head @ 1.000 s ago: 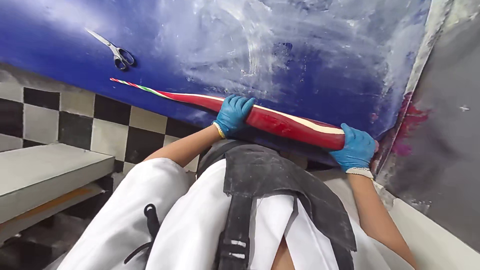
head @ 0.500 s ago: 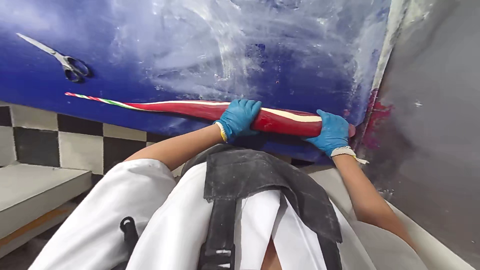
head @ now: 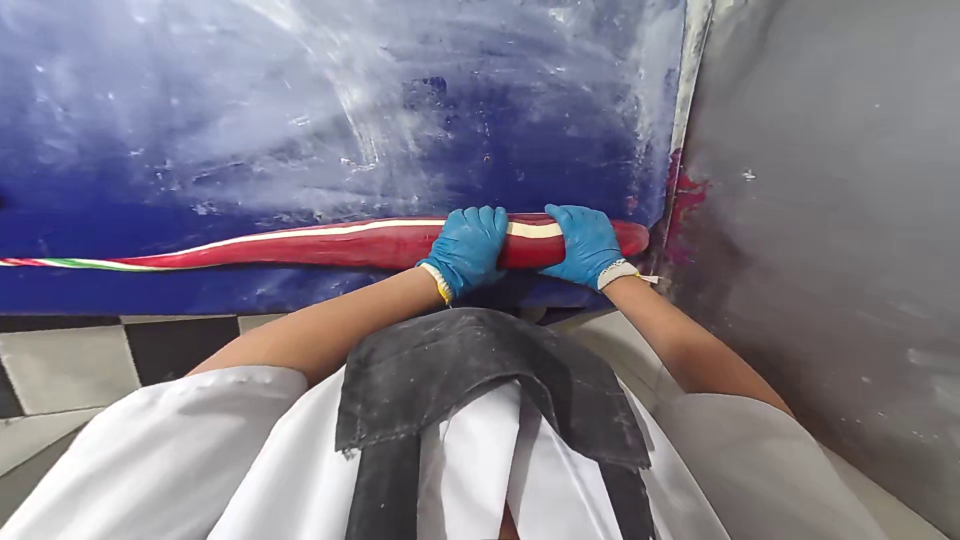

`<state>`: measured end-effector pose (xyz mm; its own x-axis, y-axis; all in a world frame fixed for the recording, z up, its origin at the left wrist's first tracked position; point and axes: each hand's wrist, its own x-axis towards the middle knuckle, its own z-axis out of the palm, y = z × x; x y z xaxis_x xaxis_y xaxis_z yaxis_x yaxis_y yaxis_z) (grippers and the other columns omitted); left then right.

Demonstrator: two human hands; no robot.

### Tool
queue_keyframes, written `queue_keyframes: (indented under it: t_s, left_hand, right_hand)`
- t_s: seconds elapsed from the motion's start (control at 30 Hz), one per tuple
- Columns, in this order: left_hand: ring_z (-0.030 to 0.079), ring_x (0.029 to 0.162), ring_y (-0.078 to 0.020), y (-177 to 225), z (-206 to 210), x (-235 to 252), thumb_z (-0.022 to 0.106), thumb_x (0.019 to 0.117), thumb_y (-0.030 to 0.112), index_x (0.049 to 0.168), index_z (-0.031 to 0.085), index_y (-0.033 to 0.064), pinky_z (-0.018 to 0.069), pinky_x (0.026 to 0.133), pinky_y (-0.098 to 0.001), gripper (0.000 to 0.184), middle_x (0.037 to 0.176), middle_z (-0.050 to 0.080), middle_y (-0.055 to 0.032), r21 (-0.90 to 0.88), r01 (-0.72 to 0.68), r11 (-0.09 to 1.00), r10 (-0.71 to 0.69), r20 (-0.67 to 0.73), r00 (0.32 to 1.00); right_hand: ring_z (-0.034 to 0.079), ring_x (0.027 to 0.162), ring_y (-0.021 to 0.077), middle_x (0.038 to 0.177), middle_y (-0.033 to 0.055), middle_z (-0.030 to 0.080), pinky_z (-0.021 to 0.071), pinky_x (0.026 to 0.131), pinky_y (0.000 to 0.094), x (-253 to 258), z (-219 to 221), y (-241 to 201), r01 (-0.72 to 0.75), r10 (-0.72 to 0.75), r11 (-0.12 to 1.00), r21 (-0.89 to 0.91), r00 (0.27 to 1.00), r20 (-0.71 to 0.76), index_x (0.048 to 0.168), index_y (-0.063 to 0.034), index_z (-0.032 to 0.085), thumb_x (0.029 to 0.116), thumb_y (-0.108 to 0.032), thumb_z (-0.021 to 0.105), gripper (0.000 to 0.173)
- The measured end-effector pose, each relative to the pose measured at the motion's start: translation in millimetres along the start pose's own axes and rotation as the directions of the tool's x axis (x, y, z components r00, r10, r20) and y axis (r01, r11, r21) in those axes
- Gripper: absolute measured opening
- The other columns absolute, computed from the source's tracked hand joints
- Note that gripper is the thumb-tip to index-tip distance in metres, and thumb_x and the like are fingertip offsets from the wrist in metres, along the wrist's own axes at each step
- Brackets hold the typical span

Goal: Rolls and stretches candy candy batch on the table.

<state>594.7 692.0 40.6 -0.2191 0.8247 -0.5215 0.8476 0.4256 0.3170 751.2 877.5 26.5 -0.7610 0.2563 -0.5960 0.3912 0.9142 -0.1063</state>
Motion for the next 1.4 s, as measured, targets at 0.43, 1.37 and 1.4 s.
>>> queue_keyframes:
  t_s: [0.43,1.37,1.4]
  left_hand:
    - [0.063,0.115,-0.0401,-1.5,6.4,-9.0,0.088,0.0656,0.043,0.145,0.048,0.0015,0.0523,0.094,-0.0593,0.098,0.130,0.063,-0.0216,-0.161,-0.104,0.981,0.070,-0.204,0.977]
    - [0.064,0.118,-0.0370,-333.4,85.2,-198.4,0.068,0.0964,0.029,0.143,0.055,0.0097,0.0548,0.091,-0.0548,0.052,0.130,0.066,-0.0160,-0.131,-0.014,0.991,-0.029,-0.316,0.948]
    - [0.065,0.116,-0.0375,-335.1,84.3,-197.5,0.066,0.0975,0.027,0.140,0.057,0.0083,0.0554,0.089,-0.0550,0.047,0.129,0.066,-0.0164,-0.120,-0.023,0.992,-0.015,-0.306,0.952]
  right_hand:
    - [0.047,0.142,0.0390,0.154,0.0213,0.049,0.0342,0.117,0.0614,8.1,-12.9,-76.3,0.038,-0.037,0.999,0.019,0.996,-0.079,0.161,-0.0091,0.030,0.0419,-0.089,0.079,0.152]
    - [0.062,0.124,0.0390,0.133,0.0158,0.067,0.0455,0.100,0.0657,135.7,-10.8,-438.3,-0.194,0.189,0.981,0.006,0.951,-0.245,0.139,-0.0195,0.061,0.0880,-0.087,0.034,0.089]
    - [0.061,0.126,0.0383,0.135,0.0150,0.066,0.0451,0.102,0.0652,138.6,-9.7,-446.1,-0.219,0.220,0.975,0.036,0.941,-0.258,0.141,-0.0202,0.060,0.0907,-0.084,0.033,0.086]
